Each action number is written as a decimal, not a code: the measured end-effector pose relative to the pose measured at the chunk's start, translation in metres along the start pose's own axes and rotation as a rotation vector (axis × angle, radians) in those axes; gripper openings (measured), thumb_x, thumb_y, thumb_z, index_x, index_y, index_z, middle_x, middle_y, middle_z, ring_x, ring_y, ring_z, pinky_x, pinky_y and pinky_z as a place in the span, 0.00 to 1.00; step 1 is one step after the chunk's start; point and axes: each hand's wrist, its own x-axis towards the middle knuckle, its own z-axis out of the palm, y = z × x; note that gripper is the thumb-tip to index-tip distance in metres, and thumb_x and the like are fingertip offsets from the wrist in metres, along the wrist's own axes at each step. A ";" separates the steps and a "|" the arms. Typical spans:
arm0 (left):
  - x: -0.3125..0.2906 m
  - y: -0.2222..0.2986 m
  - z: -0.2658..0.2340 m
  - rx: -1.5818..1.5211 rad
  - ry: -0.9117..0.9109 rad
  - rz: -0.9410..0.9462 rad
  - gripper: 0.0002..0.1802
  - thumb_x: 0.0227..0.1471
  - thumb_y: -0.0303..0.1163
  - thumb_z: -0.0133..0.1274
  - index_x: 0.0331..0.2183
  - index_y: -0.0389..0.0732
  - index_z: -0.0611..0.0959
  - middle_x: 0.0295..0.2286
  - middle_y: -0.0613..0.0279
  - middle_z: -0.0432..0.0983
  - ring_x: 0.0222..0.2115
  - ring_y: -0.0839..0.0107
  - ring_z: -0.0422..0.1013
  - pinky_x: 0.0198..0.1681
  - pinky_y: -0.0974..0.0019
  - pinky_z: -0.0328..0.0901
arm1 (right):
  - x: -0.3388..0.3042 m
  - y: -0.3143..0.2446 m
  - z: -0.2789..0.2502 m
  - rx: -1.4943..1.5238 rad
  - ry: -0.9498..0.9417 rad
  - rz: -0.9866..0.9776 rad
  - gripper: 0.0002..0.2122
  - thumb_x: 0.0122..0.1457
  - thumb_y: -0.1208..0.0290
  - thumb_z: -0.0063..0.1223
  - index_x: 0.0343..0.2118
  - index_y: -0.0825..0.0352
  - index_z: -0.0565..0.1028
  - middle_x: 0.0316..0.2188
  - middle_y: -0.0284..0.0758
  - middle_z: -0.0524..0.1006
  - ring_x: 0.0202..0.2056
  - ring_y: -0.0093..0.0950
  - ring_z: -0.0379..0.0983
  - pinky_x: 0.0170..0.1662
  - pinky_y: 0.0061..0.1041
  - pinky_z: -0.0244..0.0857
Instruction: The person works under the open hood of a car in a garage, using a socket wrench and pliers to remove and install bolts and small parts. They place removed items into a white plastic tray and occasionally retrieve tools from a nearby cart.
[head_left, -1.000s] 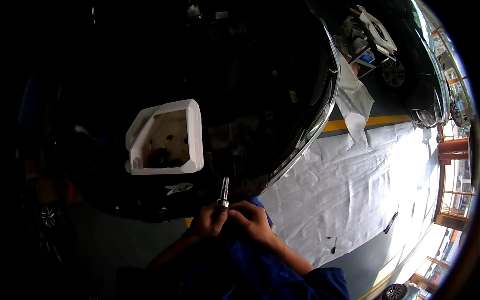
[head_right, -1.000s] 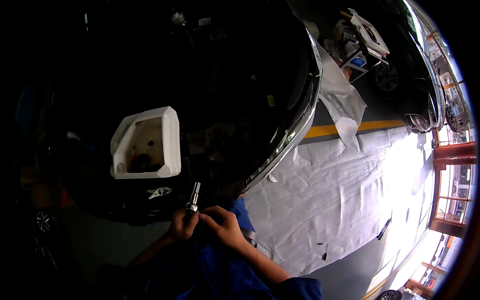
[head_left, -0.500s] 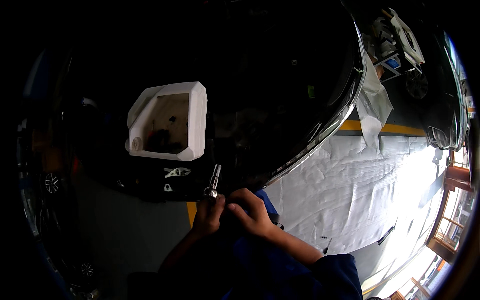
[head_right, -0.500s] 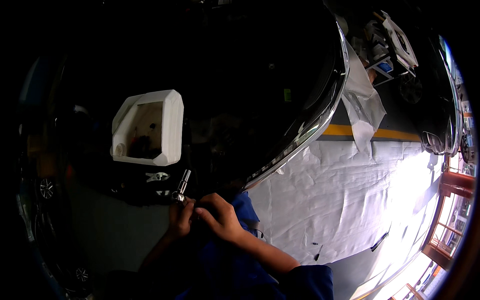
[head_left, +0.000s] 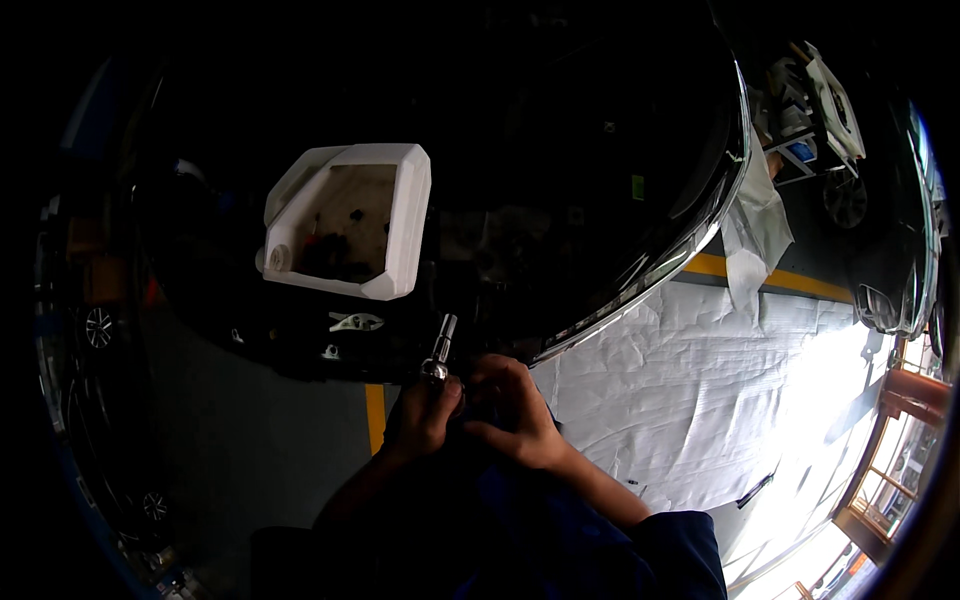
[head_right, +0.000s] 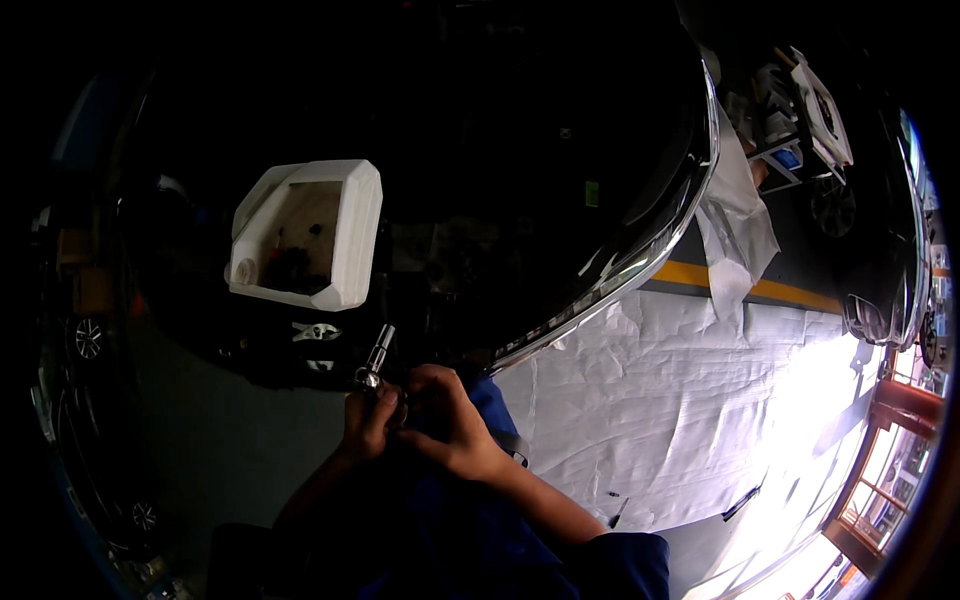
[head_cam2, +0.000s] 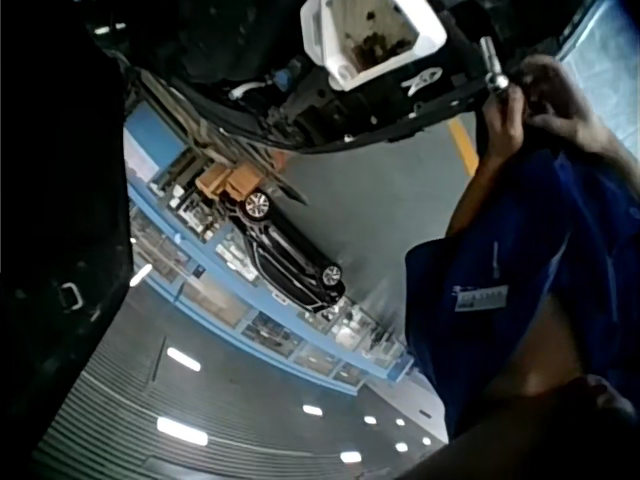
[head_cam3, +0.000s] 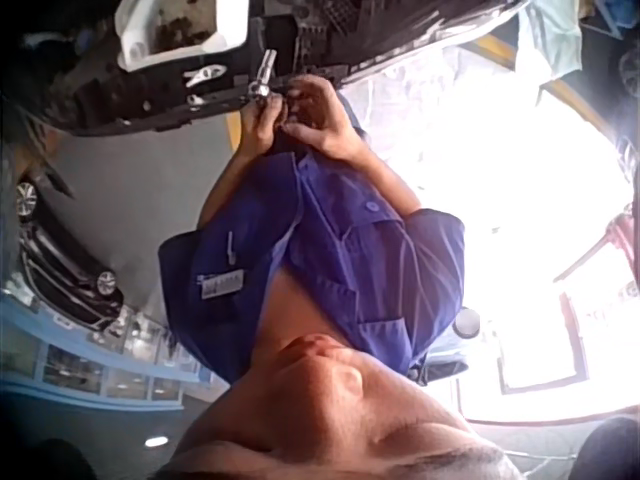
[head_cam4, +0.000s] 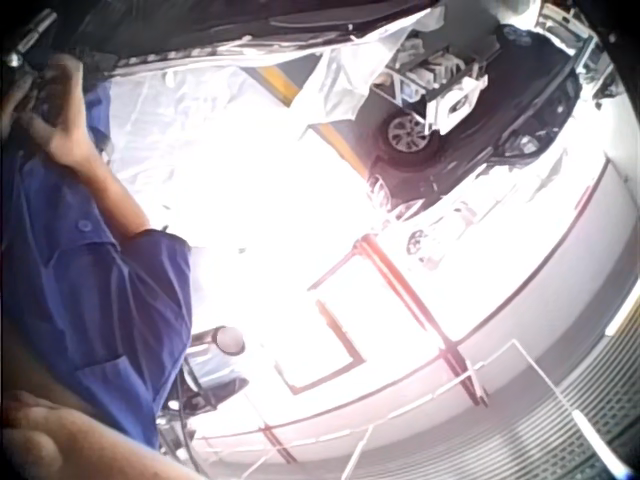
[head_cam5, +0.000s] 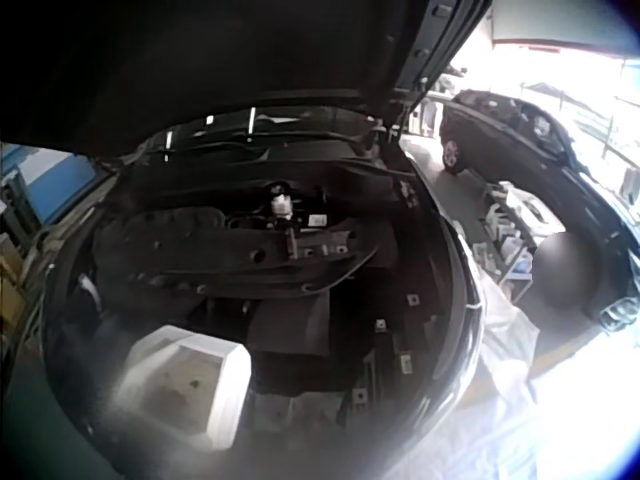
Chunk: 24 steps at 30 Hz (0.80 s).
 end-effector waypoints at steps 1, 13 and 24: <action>0.000 0.005 0.002 0.033 0.006 0.010 0.13 0.65 0.32 0.46 0.26 0.41 0.75 0.18 0.72 0.65 0.20 0.82 0.60 0.23 0.73 0.55 | -0.001 -0.001 -0.003 -0.077 -0.015 0.067 0.22 0.57 0.79 0.64 0.53 0.67 0.67 0.46 0.36 0.70 0.44 0.26 0.72 0.46 0.25 0.69; -0.002 -0.006 0.001 0.082 -0.012 0.058 0.13 0.64 0.33 0.48 0.26 0.41 0.76 0.19 0.71 0.67 0.21 0.81 0.63 0.24 0.72 0.57 | -0.004 -0.012 -0.009 -0.302 -0.041 0.375 0.15 0.58 0.78 0.64 0.48 0.67 0.74 0.45 0.37 0.74 0.46 0.28 0.75 0.48 0.25 0.71; -0.007 -0.004 -0.001 0.138 0.023 0.078 0.13 0.63 0.33 0.50 0.25 0.41 0.76 0.18 0.72 0.68 0.20 0.81 0.63 0.24 0.72 0.57 | -0.004 -0.002 -0.013 -0.447 -0.169 0.330 0.22 0.58 0.77 0.64 0.54 0.67 0.69 0.42 0.34 0.76 0.45 0.26 0.74 0.49 0.25 0.70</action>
